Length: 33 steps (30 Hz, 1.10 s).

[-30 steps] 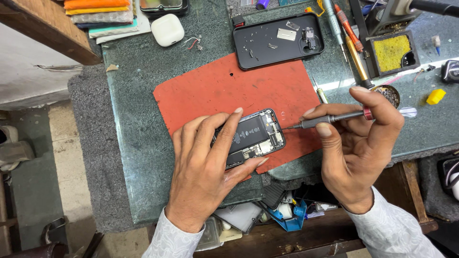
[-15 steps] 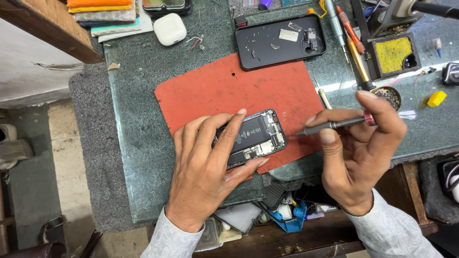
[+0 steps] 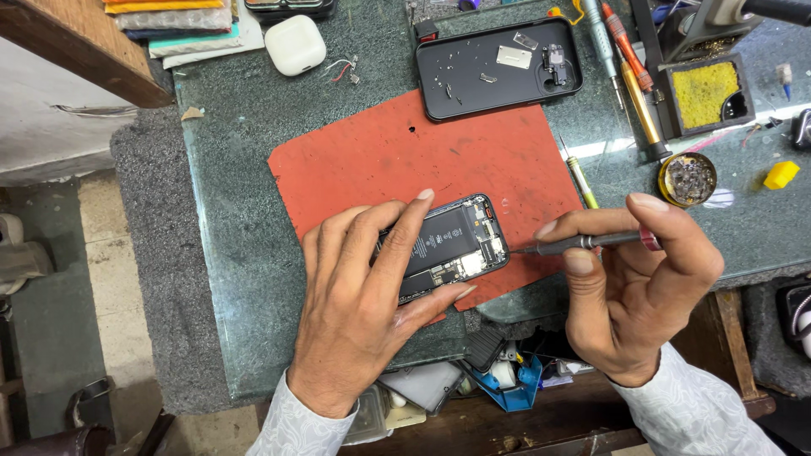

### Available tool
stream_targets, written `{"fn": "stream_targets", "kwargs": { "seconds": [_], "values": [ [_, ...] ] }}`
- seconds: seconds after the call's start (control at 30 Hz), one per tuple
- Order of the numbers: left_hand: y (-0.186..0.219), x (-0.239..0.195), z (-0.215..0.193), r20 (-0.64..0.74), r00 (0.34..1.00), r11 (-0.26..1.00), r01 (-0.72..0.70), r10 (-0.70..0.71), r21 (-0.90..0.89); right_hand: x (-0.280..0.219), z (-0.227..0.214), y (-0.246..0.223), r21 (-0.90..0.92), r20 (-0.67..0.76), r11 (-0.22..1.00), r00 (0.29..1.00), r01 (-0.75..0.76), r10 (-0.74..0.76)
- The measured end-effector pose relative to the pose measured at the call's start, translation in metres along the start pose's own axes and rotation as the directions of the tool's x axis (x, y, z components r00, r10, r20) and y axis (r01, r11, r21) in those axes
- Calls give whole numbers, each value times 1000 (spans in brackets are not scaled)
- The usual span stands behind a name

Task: The person uses a small screwdriver to remove screws from the internal frame of a disassembled smartphone. They then use a plastic pry tool to lift and adjust internal components, including the battery area, while working on a red mat.

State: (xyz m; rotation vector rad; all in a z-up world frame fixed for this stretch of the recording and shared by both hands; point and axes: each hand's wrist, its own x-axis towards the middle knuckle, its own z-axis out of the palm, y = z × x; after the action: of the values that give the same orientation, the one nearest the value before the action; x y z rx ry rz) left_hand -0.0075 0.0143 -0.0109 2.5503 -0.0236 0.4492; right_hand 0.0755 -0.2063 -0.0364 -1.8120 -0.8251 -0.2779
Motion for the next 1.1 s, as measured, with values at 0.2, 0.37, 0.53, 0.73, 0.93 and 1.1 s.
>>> {"fn": "stream_targets", "kwargs": {
  "seconds": [0.2, 0.37, 0.53, 0.73, 0.93, 1.1],
  "values": [
    [-1, 0, 1, -3, 1000, 1000, -1, 1, 13, 0, 0, 1, 0, 27, 1000, 999, 20, -20],
    [-1, -1, 1, 2, 1000, 1000, 4, -4, 14, 0, 1, 1, -9, 31, 1000, 999, 30, -30],
    [-2, -2, 3, 0, 1000, 1000, 12, -12, 3, -2, 0, 2, -32, 49, 999, 998, 36, -35],
    [-2, -2, 3, 0, 1000, 1000, 7, -7, -5, -1, 0, 4, -45, 62, 996, 996, 74, -71],
    [-2, -2, 0, -29, 999, 1000, -18, 18, -8, 21, -2, -11, -100, 107, 976, 977, 193, -183],
    [-2, -3, -1, -44, 999, 999, -28, 27, -17, 42, -13, -27, -309, 246, 876, 921, 371, -303]
  ]
}}
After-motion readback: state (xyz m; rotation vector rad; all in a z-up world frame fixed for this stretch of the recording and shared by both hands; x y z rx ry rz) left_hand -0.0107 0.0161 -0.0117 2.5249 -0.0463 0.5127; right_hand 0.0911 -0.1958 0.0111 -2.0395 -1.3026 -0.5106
